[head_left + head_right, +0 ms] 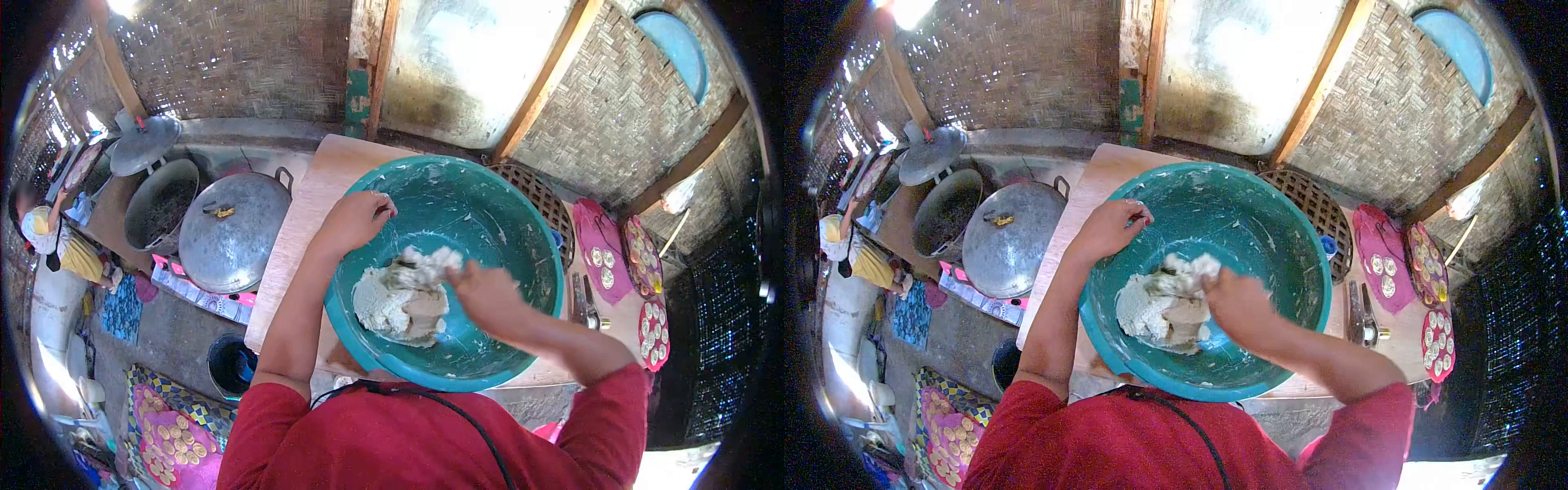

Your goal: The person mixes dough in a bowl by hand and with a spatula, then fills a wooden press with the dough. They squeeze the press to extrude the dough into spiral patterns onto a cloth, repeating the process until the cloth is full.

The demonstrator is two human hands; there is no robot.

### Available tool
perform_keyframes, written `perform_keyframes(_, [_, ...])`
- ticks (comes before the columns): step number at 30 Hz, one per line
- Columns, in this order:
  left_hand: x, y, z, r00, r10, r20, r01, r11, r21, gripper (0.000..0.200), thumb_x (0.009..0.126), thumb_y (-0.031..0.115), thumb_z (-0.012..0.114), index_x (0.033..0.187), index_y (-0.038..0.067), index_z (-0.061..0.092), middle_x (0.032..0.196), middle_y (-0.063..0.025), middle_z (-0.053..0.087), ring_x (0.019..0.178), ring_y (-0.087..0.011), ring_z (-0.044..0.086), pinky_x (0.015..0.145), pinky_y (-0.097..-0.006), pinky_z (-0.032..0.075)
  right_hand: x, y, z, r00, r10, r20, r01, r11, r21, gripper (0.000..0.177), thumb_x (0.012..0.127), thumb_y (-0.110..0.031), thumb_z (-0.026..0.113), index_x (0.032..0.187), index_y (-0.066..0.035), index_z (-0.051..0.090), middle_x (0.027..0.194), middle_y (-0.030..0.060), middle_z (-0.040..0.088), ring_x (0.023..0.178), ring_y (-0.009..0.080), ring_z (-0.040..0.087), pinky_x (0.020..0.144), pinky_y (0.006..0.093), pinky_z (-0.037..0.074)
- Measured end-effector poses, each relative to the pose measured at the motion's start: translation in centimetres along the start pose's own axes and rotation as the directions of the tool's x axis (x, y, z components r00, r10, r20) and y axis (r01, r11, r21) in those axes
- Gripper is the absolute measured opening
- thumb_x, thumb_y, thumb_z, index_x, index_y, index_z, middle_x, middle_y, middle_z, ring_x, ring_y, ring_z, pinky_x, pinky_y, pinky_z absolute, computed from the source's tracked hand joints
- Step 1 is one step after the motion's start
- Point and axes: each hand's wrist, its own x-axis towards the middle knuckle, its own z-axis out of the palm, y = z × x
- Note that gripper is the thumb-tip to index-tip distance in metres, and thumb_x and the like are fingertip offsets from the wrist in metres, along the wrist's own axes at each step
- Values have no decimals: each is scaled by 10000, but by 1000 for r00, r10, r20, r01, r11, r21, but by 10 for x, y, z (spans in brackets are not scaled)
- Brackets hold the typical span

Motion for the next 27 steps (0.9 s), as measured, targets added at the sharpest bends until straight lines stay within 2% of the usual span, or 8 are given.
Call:
perform_keyframes(6, [1,1,2,1000,-2,-5,2,1000,25,144,833,138,567,878,47,669,880,-138,663,850,-317,628,756,-400,495,-8,-44,22,962,-113,247,20,936,351,362,885,-108,437,1231,-92,543,858,201,651,747,372,659,639,477,533])
perform_keyframes(9, [5,2,1,1000,-25,18,24,1000,11,149,829,147,566,861,62,684,897,-137,667,866,-330,624,763,-430,485,-36,-23,-19,946,-161,282,51,932,360,388,861,-93,453,1235,-114,551,820,182,652,751,360,662,632,478,527])
perform_keyframes(13, [23,34,-8,993,80,81,-85,994,61,143,835,140,586,923,60,665,864,-141,661,826,-319,631,732,-397,493,-37,27,-57,979,23,201,-30,999,31,339,842,-93,483,1165,-87,585,819,156,658,733,328,672,617,461,536])
perform_keyframes(16, [53,82,0,968,247,-48,-250,964,-86,149,839,160,592,931,69,666,850,-148,660,816,-325,634,721,-403,493,-6,45,-18,997,71,12,-72,997,37,266,897,-124,456,1115,-38,580,761,155,662,678,324,669,569,453,533])
perform_keyframes(18, [64,102,14,977,213,-11,-212,964,-158,151,840,167,591,930,72,666,867,-148,663,829,-326,635,724,-406,492,17,30,35,976,74,207,-85,995,47,250,896,-137,463,1069,-30,608,764,164,668,665,334,666,568,455,535])
perform_keyframes(19, [68,106,17,983,180,32,-168,959,-227,153,841,175,591,929,75,667,884,-148,665,843,-327,636,726,-409,492,22,19,58,991,53,127,-68,991,119,237,891,-143,471,1024,-23,625,768,167,671,665,337,666,573,456,537])
perform_keyframes(22, [76,72,47,918,231,323,-230,972,-43,160,844,175,579,928,69,666,920,-141,672,878,-325,636,746,-417,495,23,-10,73,996,-36,79,19,978,205,257,892,-157,466,994,8,635,772,172,674,669,342,666,572,464,536])
perform_keyframes(27, [81,54,50,949,193,250,-198,980,-8,172,848,158,558,937,48,656,935,-128,677,898,-326,633,779,-433,495,-11,-48,45,978,-94,187,26,941,336,327,864,-129,465,1149,-11,573,804,194,667,743,363,665,628,477,531])
